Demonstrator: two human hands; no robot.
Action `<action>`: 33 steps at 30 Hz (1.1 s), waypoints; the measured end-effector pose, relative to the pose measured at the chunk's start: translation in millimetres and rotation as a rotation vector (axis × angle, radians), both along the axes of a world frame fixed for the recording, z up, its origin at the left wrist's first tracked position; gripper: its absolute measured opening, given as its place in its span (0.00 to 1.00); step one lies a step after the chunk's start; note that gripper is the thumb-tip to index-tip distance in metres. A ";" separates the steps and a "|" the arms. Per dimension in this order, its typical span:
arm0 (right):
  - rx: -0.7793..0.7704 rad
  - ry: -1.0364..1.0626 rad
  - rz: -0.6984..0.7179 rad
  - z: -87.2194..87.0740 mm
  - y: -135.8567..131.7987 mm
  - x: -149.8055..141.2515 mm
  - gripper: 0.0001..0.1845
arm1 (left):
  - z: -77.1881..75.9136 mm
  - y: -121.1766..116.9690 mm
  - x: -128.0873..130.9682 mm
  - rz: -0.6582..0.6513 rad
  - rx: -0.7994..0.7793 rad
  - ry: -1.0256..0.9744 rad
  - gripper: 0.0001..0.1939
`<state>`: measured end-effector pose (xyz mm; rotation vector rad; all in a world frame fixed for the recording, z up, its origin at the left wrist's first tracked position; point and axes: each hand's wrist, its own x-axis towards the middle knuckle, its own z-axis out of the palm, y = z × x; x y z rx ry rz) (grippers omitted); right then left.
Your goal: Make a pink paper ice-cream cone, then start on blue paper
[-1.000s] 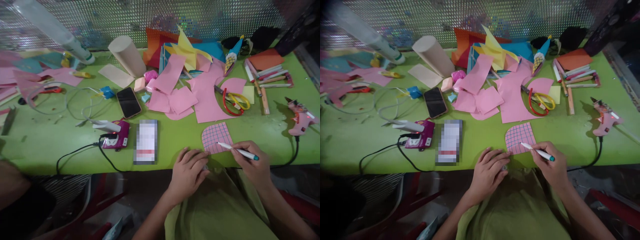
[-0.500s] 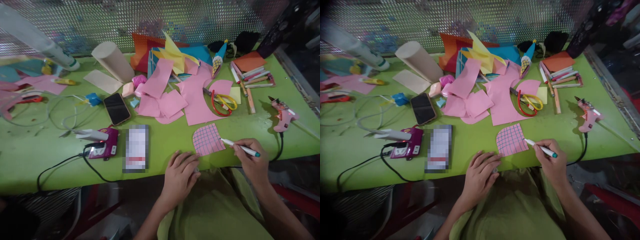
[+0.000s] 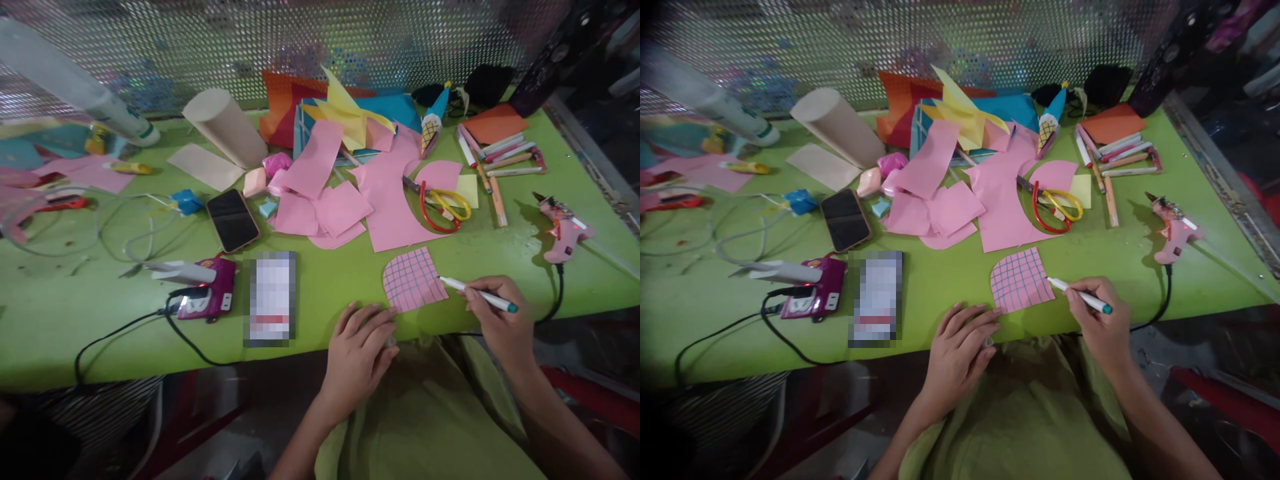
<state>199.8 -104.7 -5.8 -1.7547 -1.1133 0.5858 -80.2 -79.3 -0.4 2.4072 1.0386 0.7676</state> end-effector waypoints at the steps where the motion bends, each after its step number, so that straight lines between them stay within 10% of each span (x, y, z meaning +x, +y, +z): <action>1: -0.003 0.002 0.001 0.7 0.1 -0.4 0.08 | -0.1 -0.1 -0.1 0.001 0.000 0.000 0.12; 12: 0.078 -0.087 -0.006 1.4 0.2 -0.1 0.07 | -0.1 -5.2 -2.4 -0.003 -0.009 0.052 0.12; 22: 0.043 -0.107 0.431 14.9 -1.0 -39.9 0.04 | -4.4 -5.4 -3.0 -0.002 0.011 0.059 0.14; 33: 0.054 -0.124 0.504 15.7 5.1 -44.3 0.06 | -7.0 -6.9 -3.3 -0.010 0.028 0.015 0.15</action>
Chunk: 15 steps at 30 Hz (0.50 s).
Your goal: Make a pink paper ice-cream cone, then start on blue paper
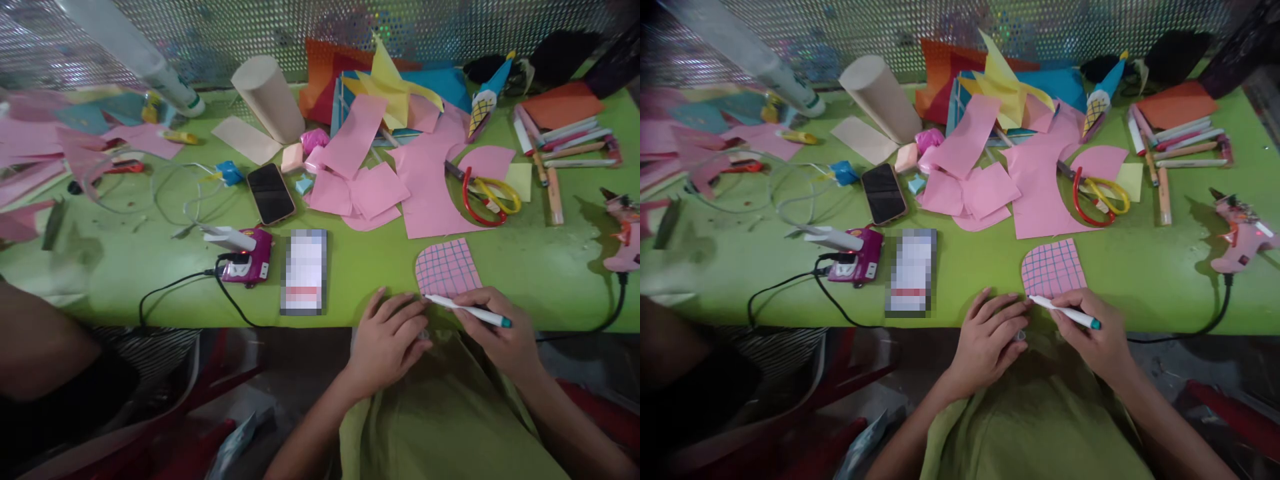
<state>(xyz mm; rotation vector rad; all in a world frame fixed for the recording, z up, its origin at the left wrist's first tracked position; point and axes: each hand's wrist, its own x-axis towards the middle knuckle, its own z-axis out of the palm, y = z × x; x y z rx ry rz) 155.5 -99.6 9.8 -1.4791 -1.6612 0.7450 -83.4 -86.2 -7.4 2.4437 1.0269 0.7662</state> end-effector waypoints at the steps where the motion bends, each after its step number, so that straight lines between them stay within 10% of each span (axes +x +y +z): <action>1: -0.001 0.004 0.007 0.4 0.6 -0.6 0.06 | -0.1 0.0 0.0 0.000 0.001 0.001 0.15; 15: -0.014 -0.031 -0.198 -3.5 -8.6 10.8 0.02 | 6.0 1.8 1.8 0.013 -0.041 0.009 0.14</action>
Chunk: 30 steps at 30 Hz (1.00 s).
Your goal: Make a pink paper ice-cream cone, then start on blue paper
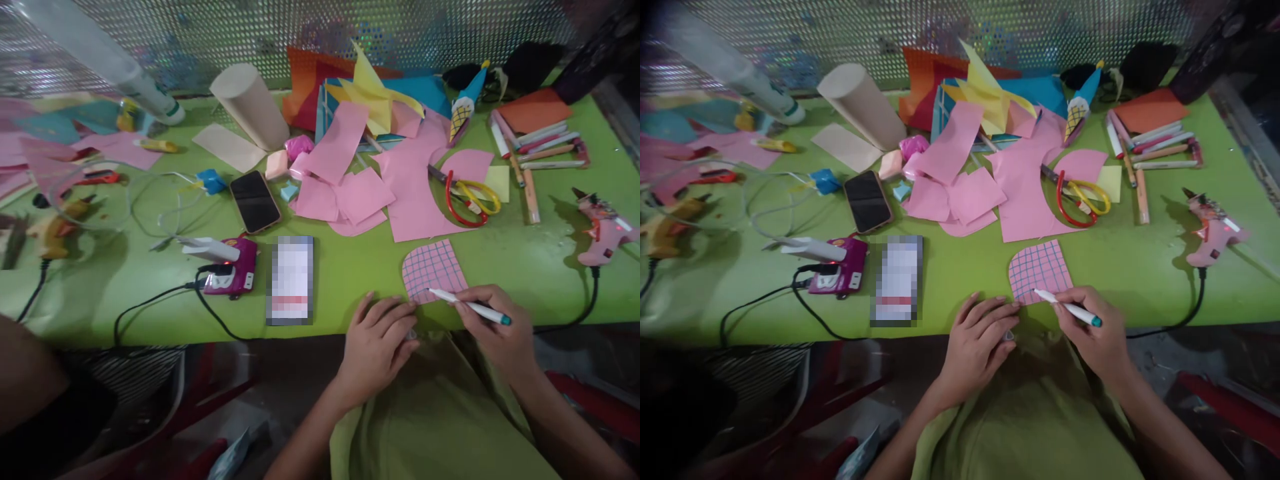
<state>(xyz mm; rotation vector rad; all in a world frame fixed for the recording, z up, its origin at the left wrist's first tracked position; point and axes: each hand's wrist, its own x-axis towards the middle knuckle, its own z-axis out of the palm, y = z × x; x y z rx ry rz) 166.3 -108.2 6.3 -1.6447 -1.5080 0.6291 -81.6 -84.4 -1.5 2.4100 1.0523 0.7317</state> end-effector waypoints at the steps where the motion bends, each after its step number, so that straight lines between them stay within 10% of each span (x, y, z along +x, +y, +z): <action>1: -0.009 0.004 -0.032 0.6 -0.5 3.2 0.02 | 0.3 0.2 -0.1 -0.001 -0.004 0.004 0.13; 30: 0.022 0.080 -0.286 -10.3 -7.1 33.9 0.06 | 2.3 -0.6 1.7 0.004 -0.005 -0.017 0.13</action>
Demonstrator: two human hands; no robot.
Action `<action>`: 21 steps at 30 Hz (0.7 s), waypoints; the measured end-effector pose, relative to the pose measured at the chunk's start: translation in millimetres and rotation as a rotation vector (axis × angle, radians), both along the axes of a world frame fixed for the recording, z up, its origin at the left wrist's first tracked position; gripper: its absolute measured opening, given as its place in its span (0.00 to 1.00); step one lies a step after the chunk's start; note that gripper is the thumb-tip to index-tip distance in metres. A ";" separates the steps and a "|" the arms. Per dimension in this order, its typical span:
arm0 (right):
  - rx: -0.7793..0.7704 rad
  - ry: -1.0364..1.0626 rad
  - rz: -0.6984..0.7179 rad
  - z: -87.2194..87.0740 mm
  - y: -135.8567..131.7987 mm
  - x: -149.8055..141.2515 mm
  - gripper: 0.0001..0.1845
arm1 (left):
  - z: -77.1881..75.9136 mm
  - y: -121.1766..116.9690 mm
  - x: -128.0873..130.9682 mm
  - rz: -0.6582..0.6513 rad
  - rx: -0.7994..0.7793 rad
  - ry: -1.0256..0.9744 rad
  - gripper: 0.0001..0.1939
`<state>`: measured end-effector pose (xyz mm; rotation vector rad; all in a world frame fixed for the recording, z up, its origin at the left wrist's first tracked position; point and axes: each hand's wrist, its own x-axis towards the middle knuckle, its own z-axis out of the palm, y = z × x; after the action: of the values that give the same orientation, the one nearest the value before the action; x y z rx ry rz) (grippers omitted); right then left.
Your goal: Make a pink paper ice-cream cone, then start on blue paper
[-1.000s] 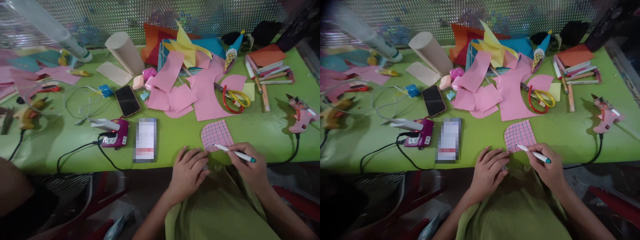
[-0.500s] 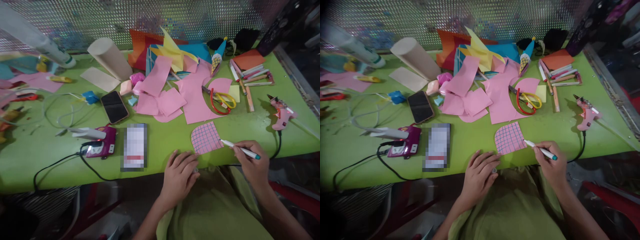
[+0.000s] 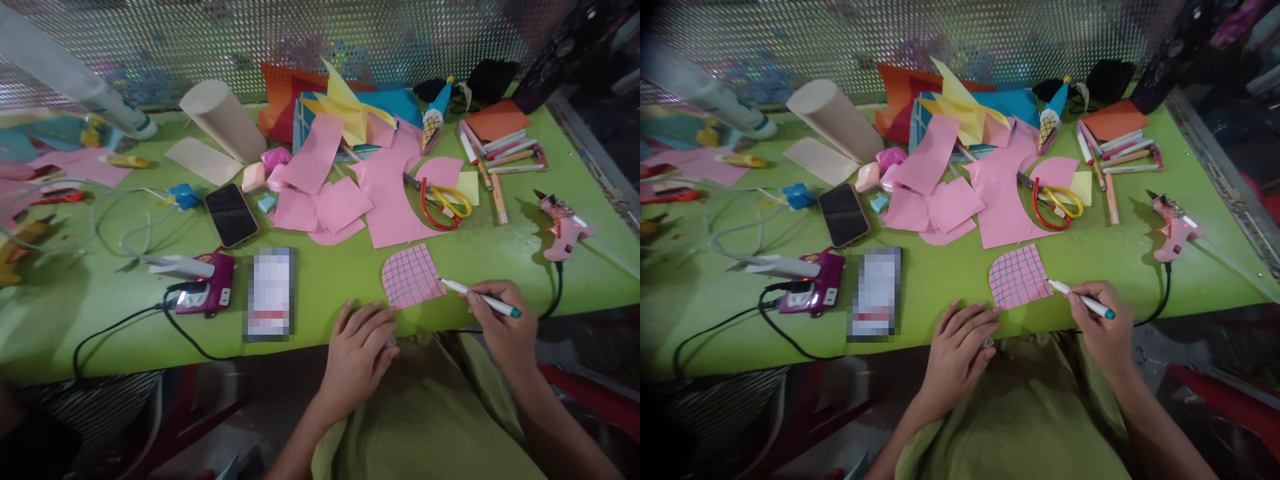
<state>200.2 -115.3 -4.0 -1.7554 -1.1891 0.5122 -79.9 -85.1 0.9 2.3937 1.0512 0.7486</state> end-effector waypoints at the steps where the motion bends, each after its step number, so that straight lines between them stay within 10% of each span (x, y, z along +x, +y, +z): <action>1: 0.000 -0.001 0.004 0.2 0.2 0.1 0.06 | 0.0 -0.4 -0.1 0.000 -0.001 0.003 0.13; 10: 0.017 0.012 -0.037 5.1 -1.4 -3.6 0.08 | -2.4 -5.9 -1.9 -0.011 -0.012 0.045 0.13; 21: -0.019 0.011 0.406 13.0 1.1 -41.8 0.03 | -10.5 -6.1 -3.6 -0.013 0.042 -0.006 0.16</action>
<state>158.4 -114.2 9.0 -1.5250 -1.5467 0.7704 -83.5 -91.2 -9.6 2.4299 1.0268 0.7804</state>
